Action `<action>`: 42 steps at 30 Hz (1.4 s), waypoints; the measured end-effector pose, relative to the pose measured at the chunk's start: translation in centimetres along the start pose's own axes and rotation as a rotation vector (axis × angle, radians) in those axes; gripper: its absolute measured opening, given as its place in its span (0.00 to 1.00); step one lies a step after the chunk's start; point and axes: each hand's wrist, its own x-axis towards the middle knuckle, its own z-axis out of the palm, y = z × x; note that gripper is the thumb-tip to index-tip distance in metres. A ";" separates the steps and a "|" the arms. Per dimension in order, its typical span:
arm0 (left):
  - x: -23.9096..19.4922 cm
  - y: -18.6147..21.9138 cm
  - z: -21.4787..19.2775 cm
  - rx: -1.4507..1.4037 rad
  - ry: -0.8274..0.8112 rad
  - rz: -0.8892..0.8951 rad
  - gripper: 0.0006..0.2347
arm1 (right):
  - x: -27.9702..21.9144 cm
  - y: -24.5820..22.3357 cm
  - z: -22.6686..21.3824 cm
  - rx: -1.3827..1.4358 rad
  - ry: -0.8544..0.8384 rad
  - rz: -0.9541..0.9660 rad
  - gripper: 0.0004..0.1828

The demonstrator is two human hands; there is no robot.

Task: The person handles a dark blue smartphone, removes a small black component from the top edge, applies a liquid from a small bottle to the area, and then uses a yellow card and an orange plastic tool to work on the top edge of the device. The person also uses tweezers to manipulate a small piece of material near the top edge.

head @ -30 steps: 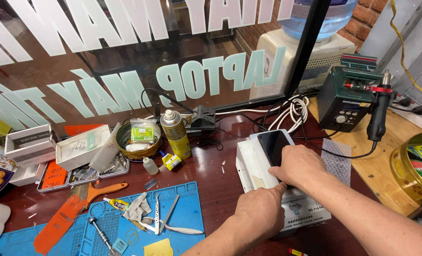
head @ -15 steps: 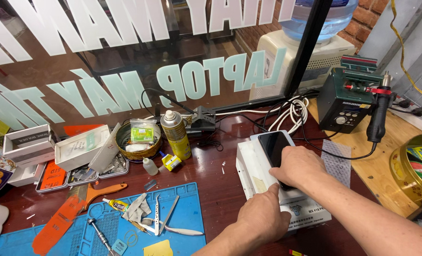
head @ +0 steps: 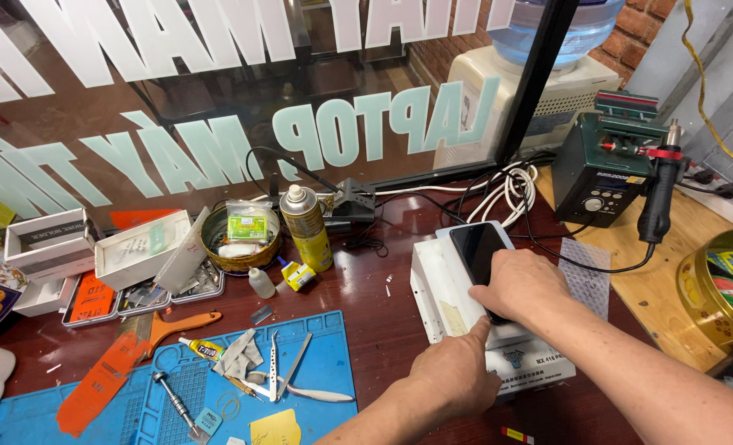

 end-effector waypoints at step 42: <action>-0.6 0.1 -1.1 0.066 -0.007 -0.071 0.35 | 0.5 0.3 1.0 -0.045 0.042 -0.048 0.28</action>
